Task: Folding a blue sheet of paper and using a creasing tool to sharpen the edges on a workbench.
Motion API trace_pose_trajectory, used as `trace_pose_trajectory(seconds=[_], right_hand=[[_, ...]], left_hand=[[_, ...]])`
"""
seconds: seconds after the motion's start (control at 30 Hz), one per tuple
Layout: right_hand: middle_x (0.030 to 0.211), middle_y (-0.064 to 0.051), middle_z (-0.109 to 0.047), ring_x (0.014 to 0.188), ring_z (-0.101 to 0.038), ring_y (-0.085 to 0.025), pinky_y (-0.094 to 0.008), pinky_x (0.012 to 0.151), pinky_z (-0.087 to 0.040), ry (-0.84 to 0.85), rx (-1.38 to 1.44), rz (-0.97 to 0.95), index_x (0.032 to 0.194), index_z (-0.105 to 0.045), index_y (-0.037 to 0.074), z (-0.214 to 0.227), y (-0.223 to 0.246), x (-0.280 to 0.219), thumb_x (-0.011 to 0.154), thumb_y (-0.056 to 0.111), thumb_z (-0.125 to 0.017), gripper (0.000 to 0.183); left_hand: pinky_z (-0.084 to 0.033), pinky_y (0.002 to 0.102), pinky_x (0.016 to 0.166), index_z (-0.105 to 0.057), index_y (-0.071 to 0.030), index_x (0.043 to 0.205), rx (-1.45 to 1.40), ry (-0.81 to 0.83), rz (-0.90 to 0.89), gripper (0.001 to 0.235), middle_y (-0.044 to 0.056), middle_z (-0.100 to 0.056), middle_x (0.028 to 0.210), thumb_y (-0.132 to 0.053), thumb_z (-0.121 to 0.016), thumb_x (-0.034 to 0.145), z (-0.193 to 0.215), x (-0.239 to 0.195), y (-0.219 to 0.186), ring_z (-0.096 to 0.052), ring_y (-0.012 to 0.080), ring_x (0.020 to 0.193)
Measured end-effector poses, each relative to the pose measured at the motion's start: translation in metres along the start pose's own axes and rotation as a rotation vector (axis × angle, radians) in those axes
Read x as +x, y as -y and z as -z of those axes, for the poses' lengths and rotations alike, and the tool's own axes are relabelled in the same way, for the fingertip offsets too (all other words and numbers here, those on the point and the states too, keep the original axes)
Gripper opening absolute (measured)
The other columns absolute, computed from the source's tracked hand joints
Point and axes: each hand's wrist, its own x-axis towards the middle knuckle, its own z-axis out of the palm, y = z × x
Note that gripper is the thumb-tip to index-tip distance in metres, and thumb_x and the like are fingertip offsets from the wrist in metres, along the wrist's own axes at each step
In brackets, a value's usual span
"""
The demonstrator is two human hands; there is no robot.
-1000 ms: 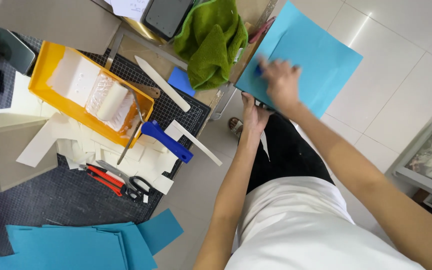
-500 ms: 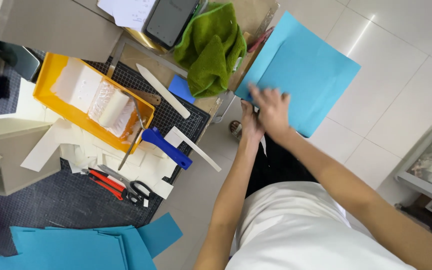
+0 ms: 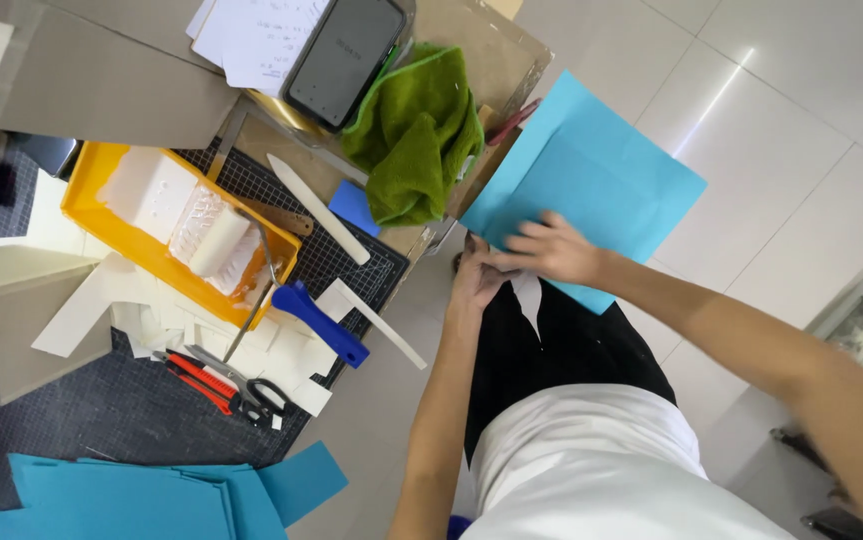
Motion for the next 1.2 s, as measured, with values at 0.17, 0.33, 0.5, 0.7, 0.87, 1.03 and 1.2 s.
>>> trace_pose_trajectory(seconds=[0.17,0.33,0.5,0.7,0.87,1.03,1.2], right_hand=[[0.091,-0.002,-0.047,0.078,-0.046,-0.023,-0.038,0.081,-0.033,-0.057,0.003,-0.025,0.123,-0.063,0.022,-0.024,-0.012,0.040,0.112,0.031,-0.022,0.044],[0.097,-0.003,-0.053,0.081,-0.048,-0.024,-0.040,0.080,-0.034,0.050,0.052,0.018,0.120,-0.064,0.024,0.003,-0.011,-0.009,0.111,0.025,-0.030,0.036],[0.090,0.000,-0.047,0.076,-0.040,-0.020,-0.038,0.078,-0.034,-0.027,-0.040,-0.015,0.115,-0.063,0.022,-0.021,-0.016,0.046,0.108,0.020,-0.040,0.024],[0.086,-0.002,-0.047,0.069,-0.036,-0.019,-0.039,0.071,-0.034,0.115,0.132,-0.019,0.111,-0.066,0.018,0.022,-0.005,-0.009,0.110,0.015,-0.037,0.028],[0.091,-0.001,-0.046,0.076,-0.039,-0.020,-0.041,0.074,-0.034,0.061,-0.055,-0.038,0.120,-0.064,0.024,-0.041,-0.032,0.038,0.100,0.019,-0.049,0.025],[0.096,0.000,-0.047,0.084,-0.044,-0.021,-0.039,0.080,-0.032,0.222,0.110,0.000,0.133,-0.057,0.027,0.017,-0.013,-0.037,0.107,0.029,-0.027,0.040],[0.103,0.003,-0.056,0.097,-0.048,-0.024,-0.050,0.093,-0.037,0.361,0.085,0.290,0.126,-0.061,0.032,0.004,-0.029,-0.060,0.095,0.033,-0.044,0.035]], left_hand=[[-0.020,0.082,0.104,-0.020,-0.015,0.158,-0.193,0.024,0.081,0.084,0.024,-0.006,0.156,-0.041,-0.072,0.098,0.079,0.057,0.040,0.006,0.0481,0.145],[-0.027,0.076,0.109,-0.038,-0.010,0.153,-0.376,0.092,0.073,0.075,0.022,-0.039,0.152,-0.053,-0.067,0.099,0.092,0.069,0.065,-0.025,0.0458,0.144],[-0.032,0.069,0.111,-0.039,-0.009,0.152,-0.327,0.015,-0.012,0.074,0.019,-0.037,0.154,-0.057,-0.060,0.101,0.048,0.039,0.062,-0.031,0.0427,0.142],[-0.040,0.053,0.113,-0.051,-0.009,0.145,-0.266,-0.084,-0.107,0.079,0.016,-0.054,0.144,-0.068,-0.059,0.094,0.028,0.032,0.064,-0.052,0.0356,0.132],[-0.026,0.054,0.121,-0.045,-0.012,0.151,-0.207,-0.039,-0.122,0.088,0.014,-0.040,0.156,-0.077,-0.052,0.092,0.069,0.058,0.068,-0.037,0.0369,0.144],[-0.032,0.053,0.117,-0.050,-0.006,0.145,-0.274,-0.065,-0.173,0.077,0.019,-0.049,0.147,-0.066,-0.058,0.099,0.036,0.040,0.069,-0.045,0.0386,0.137],[-0.038,0.052,0.114,-0.053,-0.005,0.142,-0.323,-0.036,-0.286,0.068,0.020,-0.052,0.143,-0.061,-0.059,0.104,0.031,0.039,0.074,-0.050,0.0389,0.132]])
